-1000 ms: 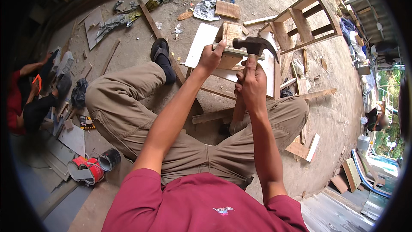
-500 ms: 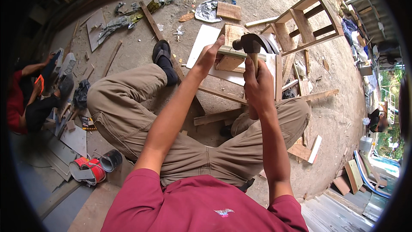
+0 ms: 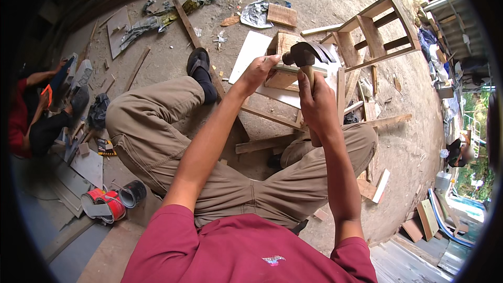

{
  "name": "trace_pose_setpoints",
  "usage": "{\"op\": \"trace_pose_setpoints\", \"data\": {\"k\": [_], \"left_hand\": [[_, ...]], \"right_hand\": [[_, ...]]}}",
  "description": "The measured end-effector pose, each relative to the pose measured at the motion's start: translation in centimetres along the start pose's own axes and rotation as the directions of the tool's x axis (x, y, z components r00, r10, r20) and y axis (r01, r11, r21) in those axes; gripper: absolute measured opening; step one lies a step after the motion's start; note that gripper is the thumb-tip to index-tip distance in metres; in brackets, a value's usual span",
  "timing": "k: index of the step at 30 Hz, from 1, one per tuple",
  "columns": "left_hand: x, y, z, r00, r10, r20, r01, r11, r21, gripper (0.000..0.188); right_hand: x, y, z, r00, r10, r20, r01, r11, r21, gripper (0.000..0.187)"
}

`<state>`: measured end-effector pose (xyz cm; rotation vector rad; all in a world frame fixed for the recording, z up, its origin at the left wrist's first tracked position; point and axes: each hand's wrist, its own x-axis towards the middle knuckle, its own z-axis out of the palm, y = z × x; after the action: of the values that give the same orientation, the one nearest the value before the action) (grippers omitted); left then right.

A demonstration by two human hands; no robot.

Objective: The person assembles a small wooden box by fitting pieces together and securing them with a hammer. The person repeatedly aligns the wooden components and hammers them into place while sitting on the floor.

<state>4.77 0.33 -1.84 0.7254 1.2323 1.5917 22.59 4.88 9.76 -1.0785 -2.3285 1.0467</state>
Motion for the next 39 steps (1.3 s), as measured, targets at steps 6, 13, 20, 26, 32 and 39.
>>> {"op": "trace_pose_setpoints", "data": {"k": [6, 13, 20, 26, 32, 39], "left_hand": [[0.5, -0.6, -1.0, 0.999, 0.024, 0.034, -0.026, 0.996, 0.082, 0.047], [0.2, -0.3, 0.2, 0.995, 0.099, -0.009, -0.098, 0.993, 0.062, 0.048], [0.2, -0.4, -0.1, 1.0, 0.02, -0.017, -0.016, 0.982, 0.186, 0.048], [1.5, -2.4, -0.5, 0.99, 0.13, -0.047, -0.123, 0.983, 0.133, 0.049], [1.6, -2.0, 0.6, 0.982, 0.174, -0.069, -0.164, 0.978, 0.129, 0.053], [1.7, -2.4, -0.6, 0.987, 0.159, -0.032, -0.152, 0.975, 0.159, 0.055]], "right_hand": [[0.1, 0.2, 0.1, 1.0, 0.013, 0.002, -0.013, 1.0, 0.008, 0.041], [0.1, -2.0, -2.1, 0.994, -0.01, -0.107, 0.021, 0.995, 0.101, 0.041], [-0.2, -1.2, -1.1, 0.995, -0.003, 0.096, 0.017, 0.99, -0.139, 0.034], [0.0, -2.4, -1.9, 0.999, 0.011, -0.031, -0.012, 0.999, -0.043, 0.037], [0.3, 0.1, -1.4, 0.998, -0.06, -0.03, 0.058, 0.996, -0.068, 0.043], [-0.8, -4.8, -3.5, 0.972, -0.054, -0.227, 0.11, 0.964, 0.244, 0.041]]}}
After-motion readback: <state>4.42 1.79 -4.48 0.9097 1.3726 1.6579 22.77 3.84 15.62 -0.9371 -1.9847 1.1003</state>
